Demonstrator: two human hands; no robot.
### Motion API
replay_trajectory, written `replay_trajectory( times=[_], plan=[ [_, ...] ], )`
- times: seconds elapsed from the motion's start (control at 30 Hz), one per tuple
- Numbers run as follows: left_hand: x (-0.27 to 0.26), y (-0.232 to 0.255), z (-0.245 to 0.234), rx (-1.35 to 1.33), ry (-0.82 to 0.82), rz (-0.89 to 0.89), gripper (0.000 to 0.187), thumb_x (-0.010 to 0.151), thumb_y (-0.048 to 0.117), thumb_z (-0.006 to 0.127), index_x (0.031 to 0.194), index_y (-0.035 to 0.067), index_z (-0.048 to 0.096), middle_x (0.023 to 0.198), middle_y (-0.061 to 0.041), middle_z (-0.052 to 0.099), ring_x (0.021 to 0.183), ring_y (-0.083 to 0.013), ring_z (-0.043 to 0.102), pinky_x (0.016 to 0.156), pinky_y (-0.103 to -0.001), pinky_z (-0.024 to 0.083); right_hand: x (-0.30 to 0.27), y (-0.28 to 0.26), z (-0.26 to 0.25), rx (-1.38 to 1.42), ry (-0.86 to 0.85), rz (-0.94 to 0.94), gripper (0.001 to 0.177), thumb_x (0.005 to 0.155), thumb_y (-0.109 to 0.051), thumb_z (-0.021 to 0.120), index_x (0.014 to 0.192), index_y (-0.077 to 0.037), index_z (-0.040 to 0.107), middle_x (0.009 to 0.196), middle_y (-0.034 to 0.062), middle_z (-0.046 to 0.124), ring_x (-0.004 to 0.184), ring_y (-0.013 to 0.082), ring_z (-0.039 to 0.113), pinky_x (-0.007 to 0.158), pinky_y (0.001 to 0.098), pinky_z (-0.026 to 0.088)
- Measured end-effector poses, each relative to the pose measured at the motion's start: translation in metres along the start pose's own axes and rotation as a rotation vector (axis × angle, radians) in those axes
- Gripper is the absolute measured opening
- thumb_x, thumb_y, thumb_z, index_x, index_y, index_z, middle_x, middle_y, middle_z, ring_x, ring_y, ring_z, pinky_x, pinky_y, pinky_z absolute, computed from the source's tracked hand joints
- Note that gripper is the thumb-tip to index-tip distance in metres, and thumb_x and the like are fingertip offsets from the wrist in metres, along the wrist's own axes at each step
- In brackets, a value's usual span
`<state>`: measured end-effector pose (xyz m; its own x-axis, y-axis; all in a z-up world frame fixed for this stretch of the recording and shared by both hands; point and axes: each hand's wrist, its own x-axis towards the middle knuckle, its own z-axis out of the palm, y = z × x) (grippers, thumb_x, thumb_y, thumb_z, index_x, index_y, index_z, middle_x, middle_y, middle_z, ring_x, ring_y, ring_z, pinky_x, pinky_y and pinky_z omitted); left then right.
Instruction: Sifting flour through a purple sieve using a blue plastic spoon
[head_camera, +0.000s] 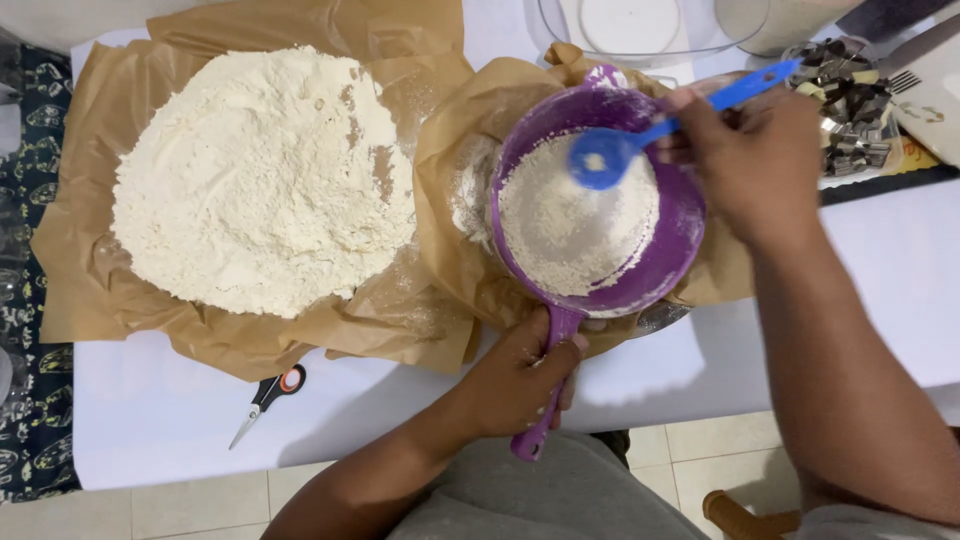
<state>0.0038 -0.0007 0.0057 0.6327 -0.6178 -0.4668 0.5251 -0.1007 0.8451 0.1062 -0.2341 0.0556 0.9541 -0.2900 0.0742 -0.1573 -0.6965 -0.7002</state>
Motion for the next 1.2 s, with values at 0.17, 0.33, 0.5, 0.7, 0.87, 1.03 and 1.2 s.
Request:
replay_trajectory(
  times=[0.17,0.33,0.5,0.7,0.87,1.03,1.2],
  plan=[
    [0.003,-0.003,-0.002,-0.062,0.019,-0.063,0.021,0.107,0.028,0.049,0.1,0.008,0.046,0.064,-0.012,0.057,0.044,-0.0224,0.055,0.042,-0.033,0.048,-0.021,-0.03,0.008,0.045,-0.315,0.033,0.019,0.107,-0.026,0.063,0.108,-0.015,0.078,0.081,0.0042,0.077,0.068,0.0128,0.07,0.063,0.0263,0.054],
    [0.005,-0.005,-0.013,-0.133,0.017,0.004,0.029,0.106,0.027,0.05,0.086,0.007,0.048,0.061,-0.011,0.057,0.042,-0.0212,0.054,0.04,-0.031,0.047,-0.021,0.011,-0.015,-0.427,-0.276,-0.217,0.045,0.115,-0.046,0.04,0.124,-0.022,0.077,0.068,0.0071,0.072,0.051,0.0221,0.066,0.046,0.0376,0.05],
    [0.001,0.01,-0.012,-0.078,0.086,0.054,0.023,0.105,0.026,0.048,0.09,0.01,0.043,0.061,-0.012,0.055,0.044,-0.0208,0.052,0.043,-0.033,0.05,-0.038,0.036,-0.032,-0.215,0.08,-0.728,0.038,0.119,-0.024,0.054,0.119,0.002,0.082,0.104,0.0166,0.075,0.082,0.0279,0.066,0.062,0.0358,0.041],
    [-0.001,0.019,-0.008,-0.013,0.074,-0.039,0.016,0.105,0.023,0.05,0.11,0.008,0.054,0.064,-0.012,0.06,0.047,-0.0222,0.058,0.044,-0.034,0.05,-0.047,0.04,-0.017,-0.143,0.151,-0.999,0.011,0.105,0.01,0.07,0.112,0.003,0.076,0.104,0.0194,0.078,0.08,0.0293,0.073,0.067,0.0402,0.053],
    [0.004,0.009,-0.004,-0.049,0.061,-0.024,0.017,0.106,0.023,0.05,0.1,0.008,0.049,0.062,-0.012,0.059,0.045,-0.0223,0.057,0.043,-0.033,0.049,-0.049,0.049,-0.018,-0.247,0.05,-1.008,0.023,0.102,0.001,0.073,0.122,-0.011,0.073,0.11,0.0101,0.08,0.083,0.0238,0.072,0.061,0.0344,0.051],
    [0.002,0.008,-0.005,0.009,0.04,0.033,0.021,0.107,0.025,0.049,0.096,0.007,0.051,0.063,-0.011,0.061,0.046,-0.0207,0.059,0.043,-0.033,0.052,-0.053,0.047,-0.011,-0.072,0.204,-0.993,0.014,0.11,-0.001,0.068,0.12,0.002,0.077,0.11,0.0204,0.079,0.084,0.0306,0.074,0.069,0.041,0.054],
    [0.006,0.002,-0.003,-0.183,0.088,0.041,0.024,0.107,0.023,0.05,0.088,0.008,0.048,0.061,-0.01,0.057,0.046,-0.021,0.053,0.046,-0.033,0.051,-0.046,0.062,-0.007,0.079,0.17,-1.009,0.024,0.1,0.017,0.055,0.112,0.001,0.068,0.104,0.025,0.077,0.068,0.0201,0.071,0.053,0.0333,0.053]
  ],
)
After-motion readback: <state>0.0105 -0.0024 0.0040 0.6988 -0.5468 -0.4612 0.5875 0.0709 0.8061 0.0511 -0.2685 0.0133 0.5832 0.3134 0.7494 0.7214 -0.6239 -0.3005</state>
